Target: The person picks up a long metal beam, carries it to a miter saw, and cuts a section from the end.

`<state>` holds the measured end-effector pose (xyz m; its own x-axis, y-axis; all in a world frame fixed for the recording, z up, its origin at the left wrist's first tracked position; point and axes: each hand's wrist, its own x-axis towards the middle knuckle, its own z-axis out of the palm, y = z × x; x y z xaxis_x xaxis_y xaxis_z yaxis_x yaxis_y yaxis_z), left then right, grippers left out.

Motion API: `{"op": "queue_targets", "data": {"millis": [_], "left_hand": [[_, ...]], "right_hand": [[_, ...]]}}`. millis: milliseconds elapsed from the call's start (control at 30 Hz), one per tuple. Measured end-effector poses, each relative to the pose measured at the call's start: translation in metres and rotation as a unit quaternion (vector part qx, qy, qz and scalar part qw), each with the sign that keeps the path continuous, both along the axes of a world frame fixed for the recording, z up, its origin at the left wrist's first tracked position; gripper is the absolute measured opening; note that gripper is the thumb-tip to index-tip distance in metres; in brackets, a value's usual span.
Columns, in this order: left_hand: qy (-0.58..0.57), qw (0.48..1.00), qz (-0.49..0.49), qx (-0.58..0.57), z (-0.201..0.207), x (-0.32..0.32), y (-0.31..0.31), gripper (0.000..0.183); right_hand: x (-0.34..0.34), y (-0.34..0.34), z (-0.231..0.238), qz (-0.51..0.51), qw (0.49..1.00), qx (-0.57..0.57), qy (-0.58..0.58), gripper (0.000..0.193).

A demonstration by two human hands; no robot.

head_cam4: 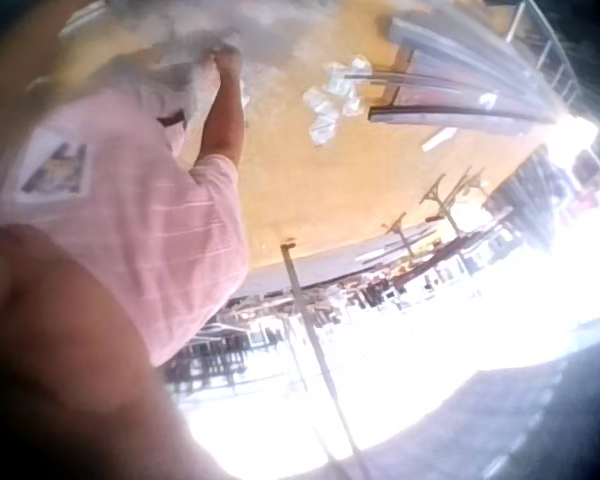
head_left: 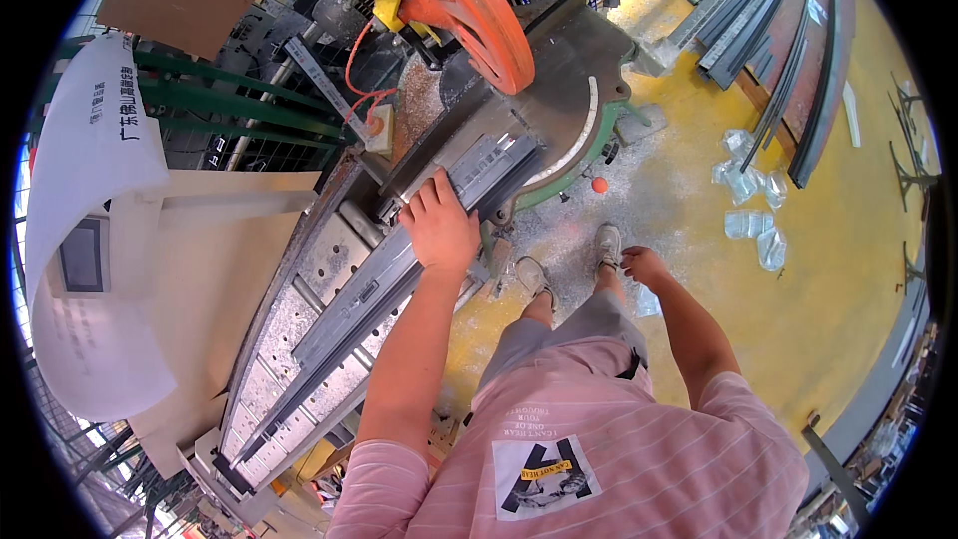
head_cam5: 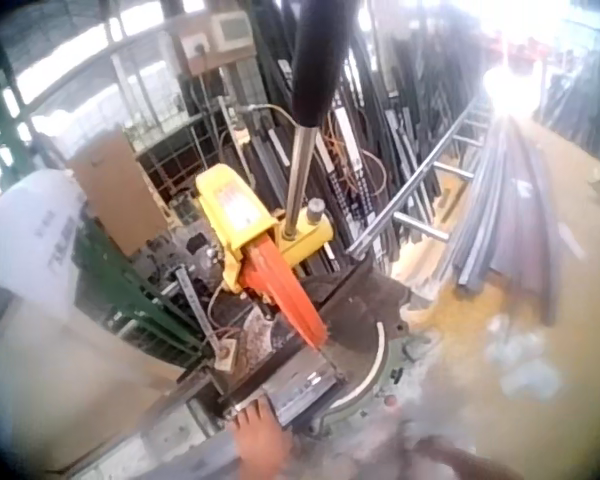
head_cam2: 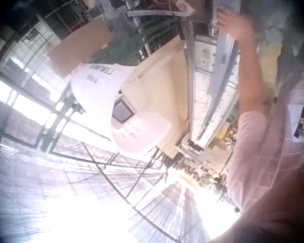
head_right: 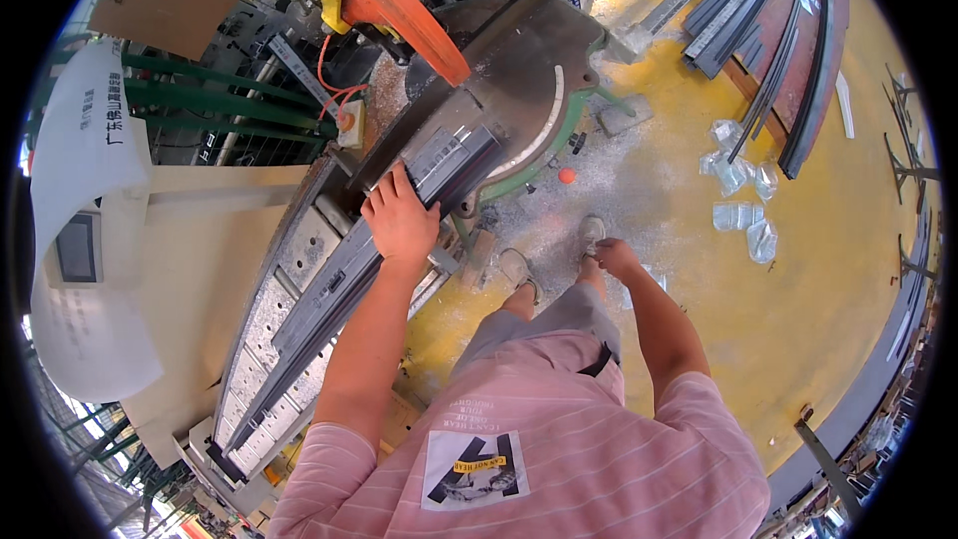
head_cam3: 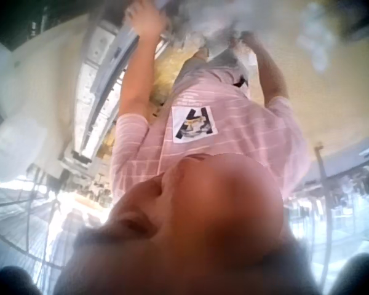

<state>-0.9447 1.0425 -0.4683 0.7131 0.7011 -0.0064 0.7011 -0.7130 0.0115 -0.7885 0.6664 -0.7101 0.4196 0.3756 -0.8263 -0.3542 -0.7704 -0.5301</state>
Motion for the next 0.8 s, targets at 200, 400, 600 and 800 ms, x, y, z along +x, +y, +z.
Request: {"op": "queue_targets", "data": {"millis": [200,400,600,800], "left_hand": [[-0.021,1.000,0.015,0.005,0.003,-0.003,-0.003,0.090],[-0.016,0.999,0.032,0.010,-0.005,0.000,-0.003,0.093],[-0.034,0.998,0.032,0.037,-0.008,-0.001,-0.004,0.094],[-0.028,0.999,0.037,0.027,-0.004,0.005,-0.005,0.093]], "right_hand": [[0.023,-0.106,0.031,-0.270,0.962,-0.044,0.000,0.037],[0.008,-0.135,0.014,0.179,0.964,-0.117,-0.158,0.030],[0.087,-0.017,0.062,0.159,0.973,0.019,-0.168,0.030],[0.103,0.159,0.194,0.176,0.943,0.254,-0.125,0.040]]}}
